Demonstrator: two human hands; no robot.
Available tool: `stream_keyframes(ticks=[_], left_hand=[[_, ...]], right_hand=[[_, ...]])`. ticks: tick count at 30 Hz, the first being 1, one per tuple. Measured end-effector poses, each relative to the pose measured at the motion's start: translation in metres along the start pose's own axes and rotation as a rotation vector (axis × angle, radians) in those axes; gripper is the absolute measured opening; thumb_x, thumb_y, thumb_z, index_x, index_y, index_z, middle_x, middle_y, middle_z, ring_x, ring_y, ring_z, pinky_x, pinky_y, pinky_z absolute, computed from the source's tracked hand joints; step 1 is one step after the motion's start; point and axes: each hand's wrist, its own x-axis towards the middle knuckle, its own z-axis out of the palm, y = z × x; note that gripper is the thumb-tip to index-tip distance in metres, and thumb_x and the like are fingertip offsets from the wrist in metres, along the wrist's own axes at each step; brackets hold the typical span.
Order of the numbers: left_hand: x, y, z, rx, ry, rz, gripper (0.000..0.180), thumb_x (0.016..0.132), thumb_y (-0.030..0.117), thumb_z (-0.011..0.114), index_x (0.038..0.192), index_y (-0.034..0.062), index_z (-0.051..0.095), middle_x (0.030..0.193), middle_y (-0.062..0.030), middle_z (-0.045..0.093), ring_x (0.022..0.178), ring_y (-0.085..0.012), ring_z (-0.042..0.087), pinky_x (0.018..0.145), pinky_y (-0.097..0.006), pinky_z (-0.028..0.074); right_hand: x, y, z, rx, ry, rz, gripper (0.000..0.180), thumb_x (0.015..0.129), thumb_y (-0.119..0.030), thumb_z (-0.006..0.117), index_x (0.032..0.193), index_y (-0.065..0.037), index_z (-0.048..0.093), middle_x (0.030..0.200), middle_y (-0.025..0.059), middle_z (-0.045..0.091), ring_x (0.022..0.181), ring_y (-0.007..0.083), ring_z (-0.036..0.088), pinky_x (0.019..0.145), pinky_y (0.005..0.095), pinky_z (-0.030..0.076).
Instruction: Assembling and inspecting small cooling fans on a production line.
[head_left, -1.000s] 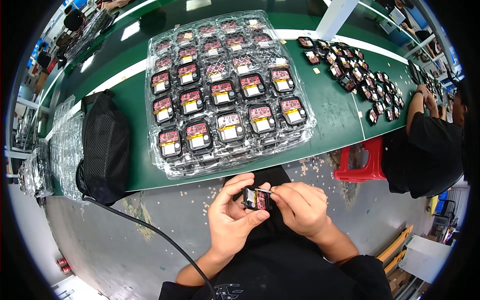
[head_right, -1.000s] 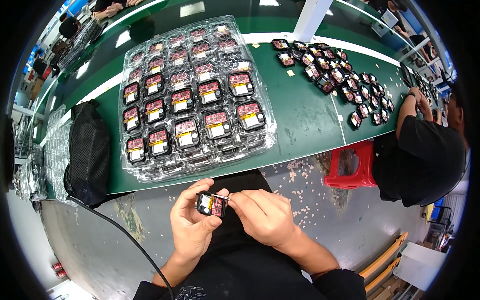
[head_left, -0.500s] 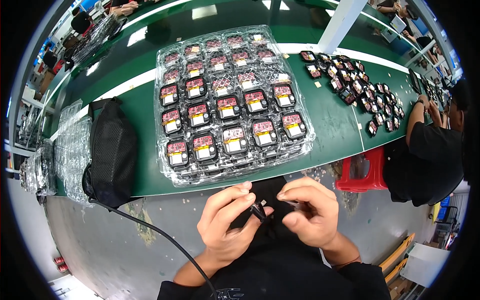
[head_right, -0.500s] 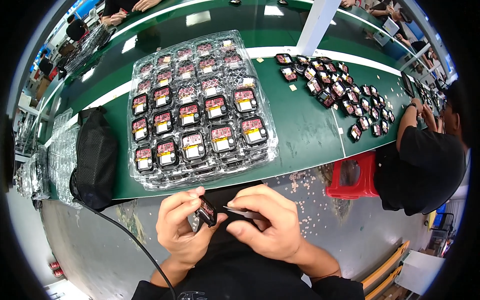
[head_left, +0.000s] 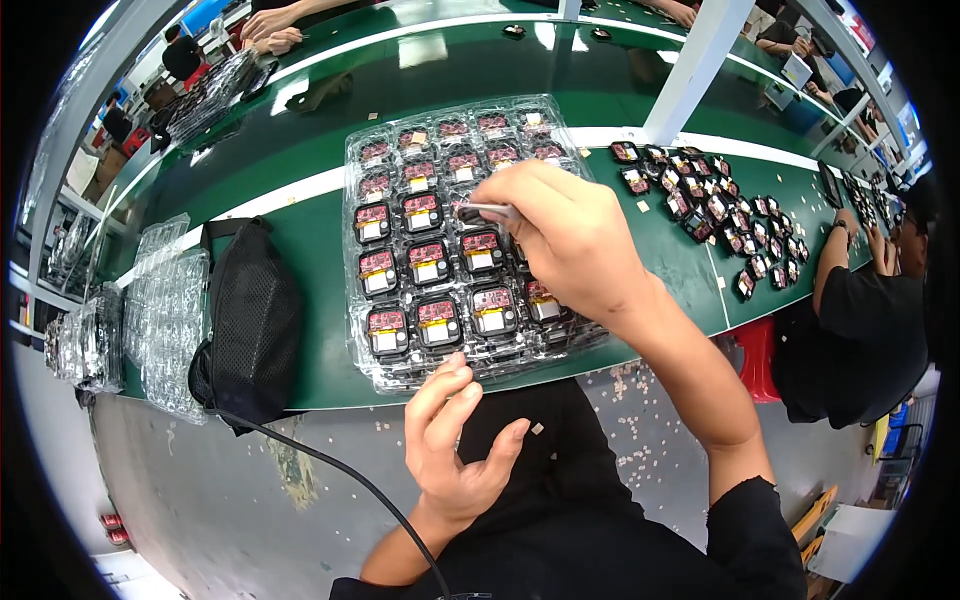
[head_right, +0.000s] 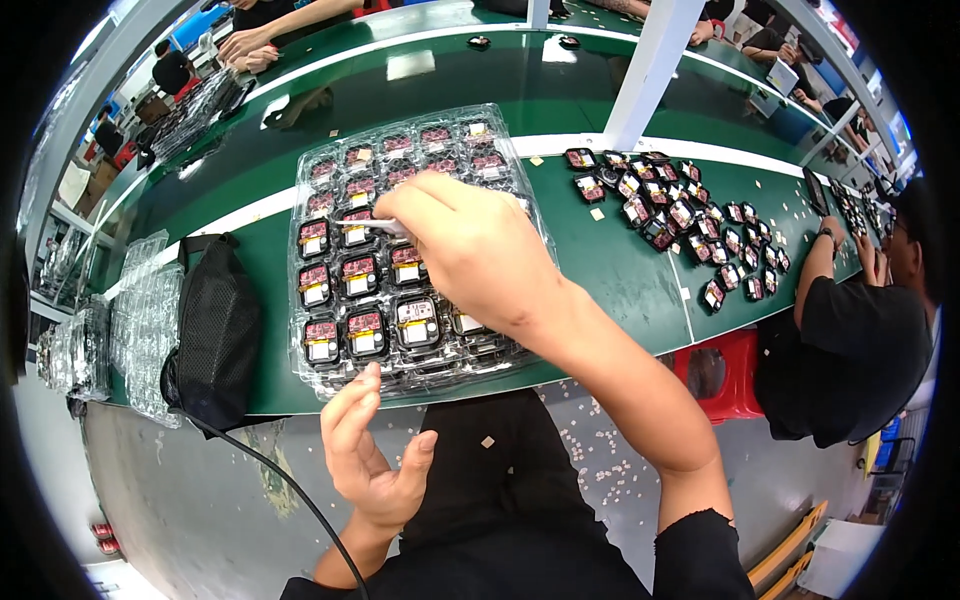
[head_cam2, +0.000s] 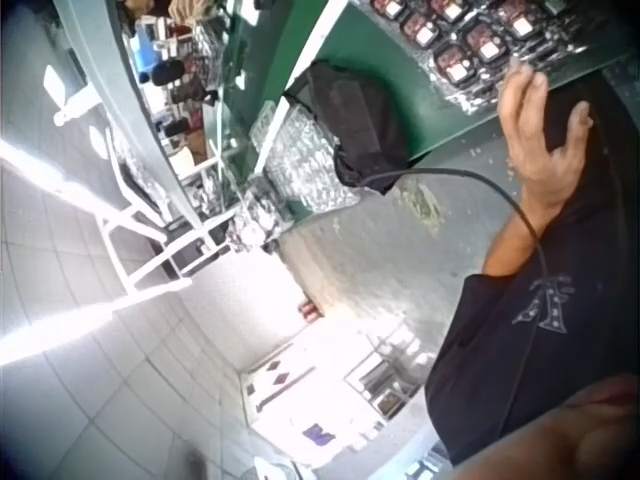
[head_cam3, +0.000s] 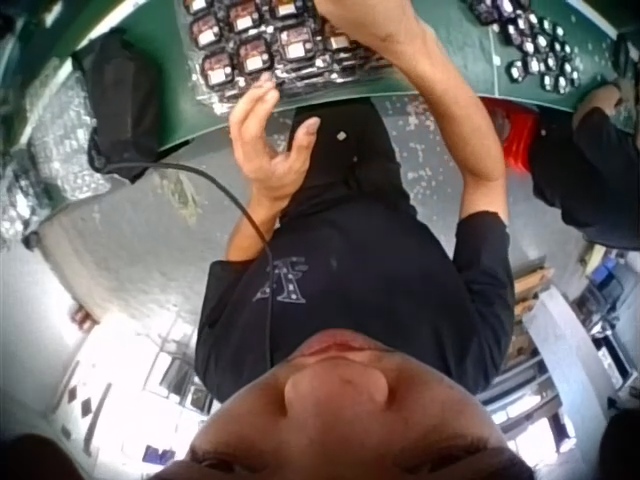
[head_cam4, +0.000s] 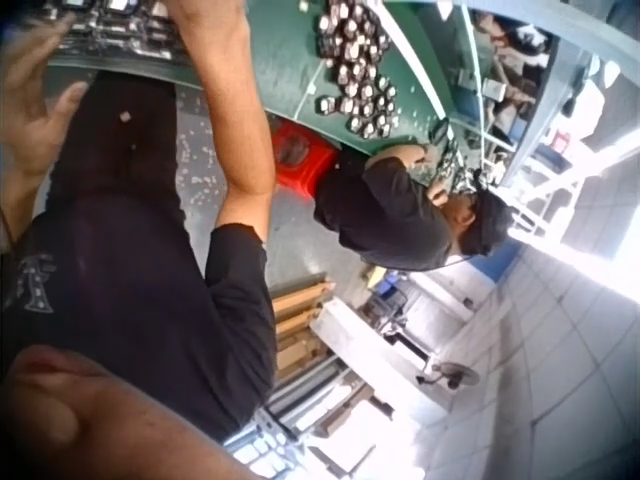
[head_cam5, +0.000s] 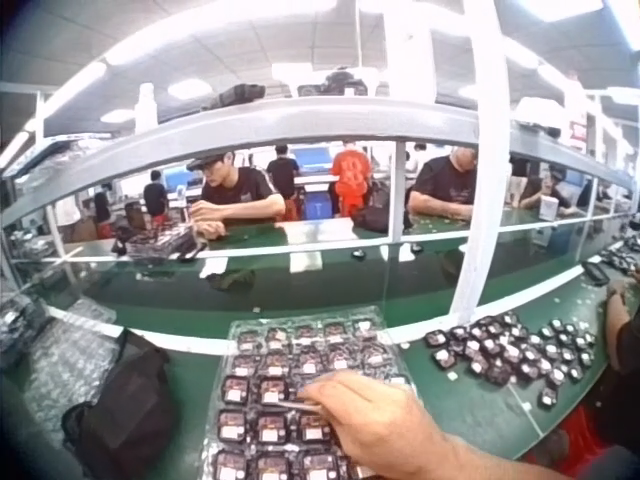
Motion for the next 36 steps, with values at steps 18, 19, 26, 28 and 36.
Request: stream_keyframes(ticks=[18,19,26,28,36], left_hand=[[-0.021,0.010,0.016,-0.125,-0.080,-0.112,0.042,0.086,0.011,0.081,0.121,-0.0016,0.062,0.122,-0.0197,0.062,0.116,-0.0401,0.065,0.099,-0.045,0.055],[-0.023,0.010,0.017,-0.117,-0.078,-0.126,0.041,0.087,0.011,0.080,0.121,-0.0018,0.062,0.122,-0.0198,0.062,0.116,-0.0399,0.065,0.099,-0.045,0.055],[-0.031,0.008,0.015,-0.114,-0.099,-0.147,0.041,0.091,0.016,0.077,0.121,-0.0052,0.059,0.122,-0.0220,0.059,0.118,-0.0376,0.064,0.102,-0.045,0.053],[-0.035,0.010,0.009,-0.079,-0.085,-0.139,0.040,0.091,0.015,0.077,0.120,-0.0050,0.059,0.122,-0.0222,0.059,0.117,-0.0374,0.064,0.102,-0.045,0.054],[-0.029,0.021,0.013,-0.145,-0.086,-0.176,0.038,0.085,0.009,0.081,0.118,-0.0019,0.065,0.118,-0.0192,0.066,0.112,-0.0340,0.068,0.097,-0.040,0.055]], right_hand=[[0.010,0.024,0.001,-0.284,-0.618,0.101,0.037,0.081,0.004,0.059,0.113,-0.007,0.075,0.126,0.0056,0.071,0.103,0.0301,0.071,0.087,0.0418,0.059],[0.014,0.024,-0.001,-0.285,-0.686,0.141,0.038,0.081,0.004,0.058,0.114,-0.007,0.074,0.128,0.0060,0.069,0.105,0.0301,0.070,0.089,0.0421,0.058],[0.003,0.048,-0.016,-0.139,-0.188,0.125,0.033,0.080,0.006,0.056,0.107,-0.005,0.072,0.107,0.0109,0.070,0.100,0.0354,0.068,0.086,0.0448,0.056],[-0.003,0.059,-0.032,-0.222,-0.074,0.302,0.032,0.081,0.006,0.053,0.107,-0.002,0.071,0.106,0.0170,0.069,0.101,0.0395,0.066,0.087,0.0483,0.054],[-0.102,0.111,-0.056,-0.798,-0.227,0.764,0.020,0.095,-0.019,0.064,0.109,-0.004,0.063,0.118,0.0169,0.060,0.090,0.0436,0.069,0.077,0.0536,0.056]])
